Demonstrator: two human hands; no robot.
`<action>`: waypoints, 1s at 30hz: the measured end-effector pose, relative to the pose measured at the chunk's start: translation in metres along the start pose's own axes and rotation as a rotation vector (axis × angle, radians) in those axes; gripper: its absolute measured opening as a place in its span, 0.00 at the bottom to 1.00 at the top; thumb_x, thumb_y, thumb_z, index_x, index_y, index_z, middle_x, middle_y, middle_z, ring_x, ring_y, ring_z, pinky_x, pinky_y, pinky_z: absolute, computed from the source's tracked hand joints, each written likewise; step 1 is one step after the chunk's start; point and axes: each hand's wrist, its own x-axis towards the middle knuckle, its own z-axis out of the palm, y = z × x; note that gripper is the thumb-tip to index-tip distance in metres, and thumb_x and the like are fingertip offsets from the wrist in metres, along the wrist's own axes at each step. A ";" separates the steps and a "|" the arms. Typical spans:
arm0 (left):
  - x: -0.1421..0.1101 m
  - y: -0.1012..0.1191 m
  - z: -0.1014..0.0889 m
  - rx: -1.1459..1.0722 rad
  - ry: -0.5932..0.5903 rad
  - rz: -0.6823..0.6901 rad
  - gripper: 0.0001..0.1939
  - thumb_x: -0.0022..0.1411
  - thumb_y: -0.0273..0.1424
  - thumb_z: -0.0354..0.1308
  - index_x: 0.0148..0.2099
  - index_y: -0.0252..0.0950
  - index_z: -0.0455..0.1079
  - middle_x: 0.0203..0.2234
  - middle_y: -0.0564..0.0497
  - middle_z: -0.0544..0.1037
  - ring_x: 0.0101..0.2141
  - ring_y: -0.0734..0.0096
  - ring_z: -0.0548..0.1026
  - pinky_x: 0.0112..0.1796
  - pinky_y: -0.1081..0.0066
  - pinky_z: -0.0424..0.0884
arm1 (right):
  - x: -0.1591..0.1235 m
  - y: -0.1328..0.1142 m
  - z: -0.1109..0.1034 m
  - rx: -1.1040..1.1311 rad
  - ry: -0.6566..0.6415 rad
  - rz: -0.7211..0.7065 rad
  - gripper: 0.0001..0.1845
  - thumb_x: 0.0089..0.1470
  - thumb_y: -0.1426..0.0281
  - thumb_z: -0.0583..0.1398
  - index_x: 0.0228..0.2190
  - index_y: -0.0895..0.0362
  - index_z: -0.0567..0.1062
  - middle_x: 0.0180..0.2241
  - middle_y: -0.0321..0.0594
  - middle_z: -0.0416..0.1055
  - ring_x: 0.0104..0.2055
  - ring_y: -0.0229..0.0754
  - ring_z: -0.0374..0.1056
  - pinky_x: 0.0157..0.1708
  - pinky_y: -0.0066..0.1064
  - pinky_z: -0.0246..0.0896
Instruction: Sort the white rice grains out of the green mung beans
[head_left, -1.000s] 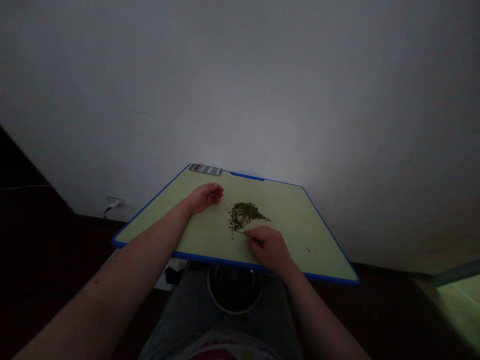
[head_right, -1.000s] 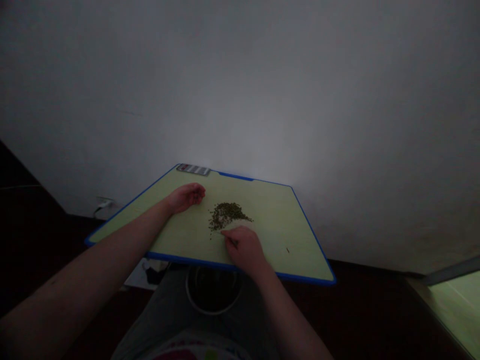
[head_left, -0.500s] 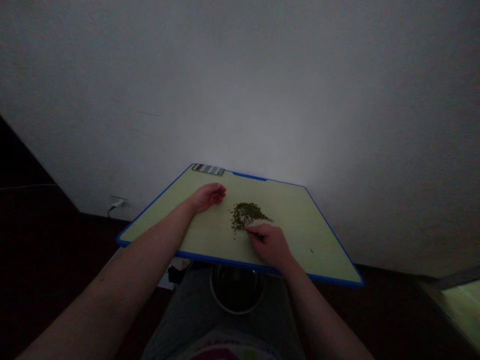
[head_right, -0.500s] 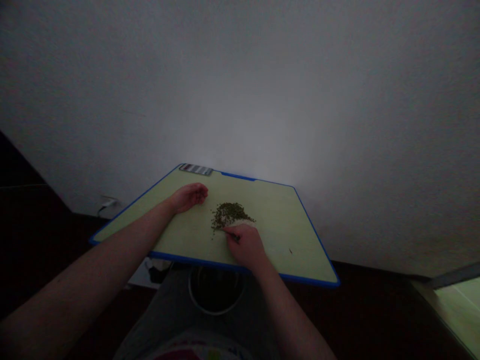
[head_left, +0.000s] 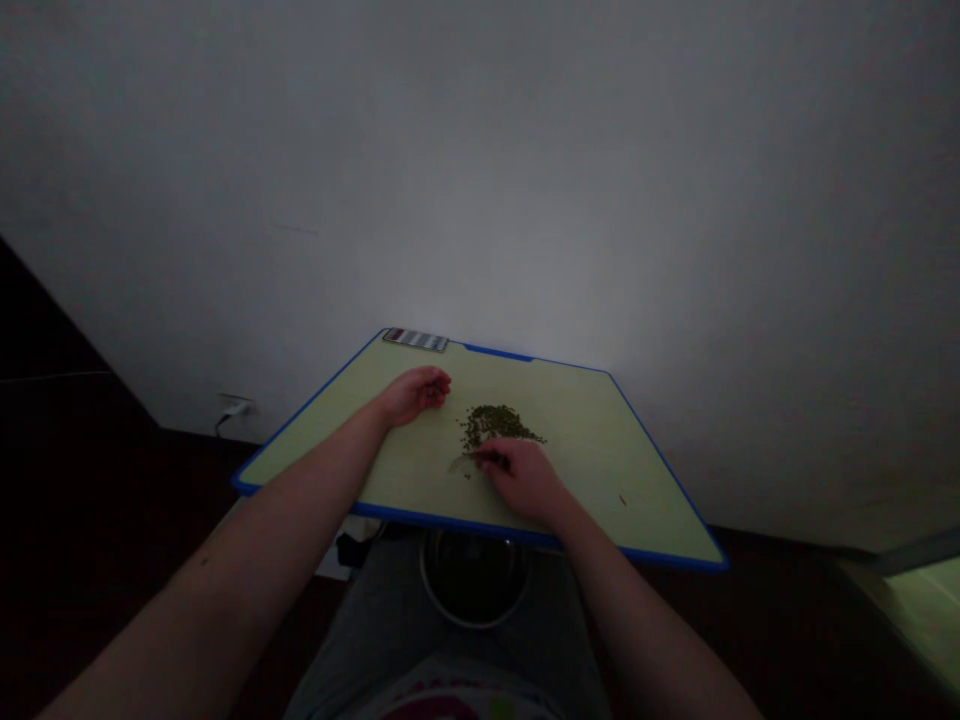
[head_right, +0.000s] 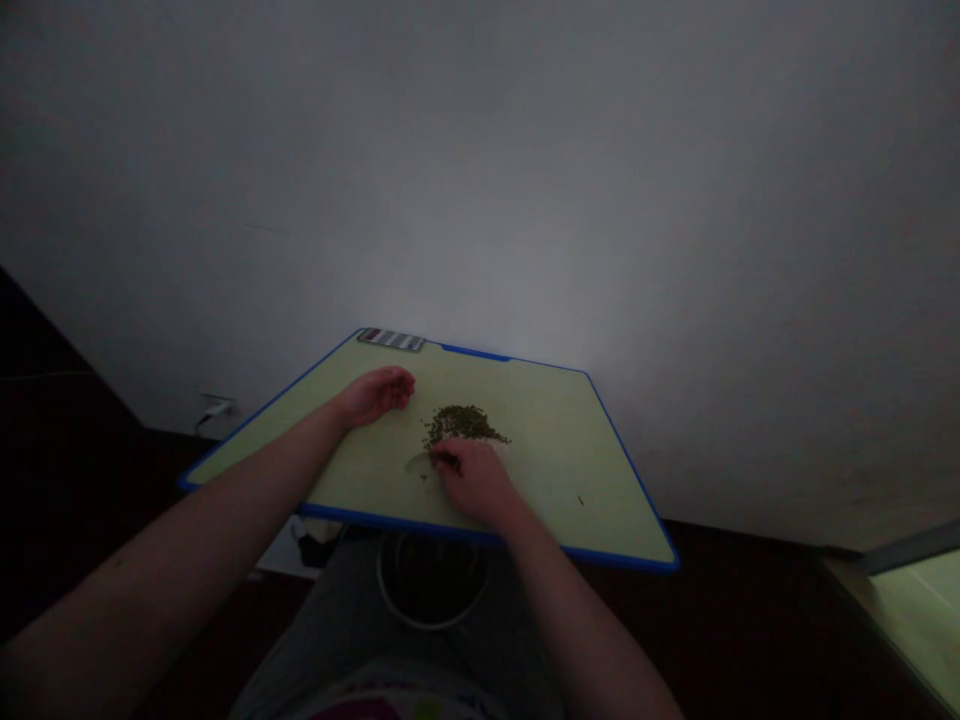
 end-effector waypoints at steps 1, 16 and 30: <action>0.000 0.000 0.000 0.002 -0.003 0.001 0.10 0.51 0.34 0.60 0.32 0.30 0.71 0.25 0.48 0.74 0.24 0.74 0.70 0.26 0.73 0.65 | 0.003 -0.001 0.001 0.007 -0.019 -0.001 0.12 0.51 0.77 0.57 0.37 0.55 0.76 0.34 0.37 0.76 0.34 0.39 0.70 0.35 0.29 0.61; 0.001 -0.001 -0.001 -0.003 -0.027 0.002 0.12 0.52 0.35 0.60 0.33 0.30 0.71 0.25 0.48 0.74 0.24 0.75 0.71 0.26 0.73 0.65 | -0.013 -0.015 -0.001 0.108 -0.174 0.037 0.09 0.48 0.80 0.56 0.33 0.57 0.71 0.31 0.38 0.72 0.34 0.38 0.65 0.34 0.28 0.57; 0.001 -0.001 -0.002 0.002 -0.018 0.000 0.11 0.52 0.35 0.59 0.33 0.30 0.71 0.24 0.48 0.74 0.23 0.75 0.71 0.26 0.73 0.65 | -0.039 -0.012 -0.009 0.211 -0.140 0.133 0.09 0.49 0.79 0.55 0.32 0.57 0.70 0.30 0.36 0.71 0.32 0.37 0.65 0.32 0.27 0.57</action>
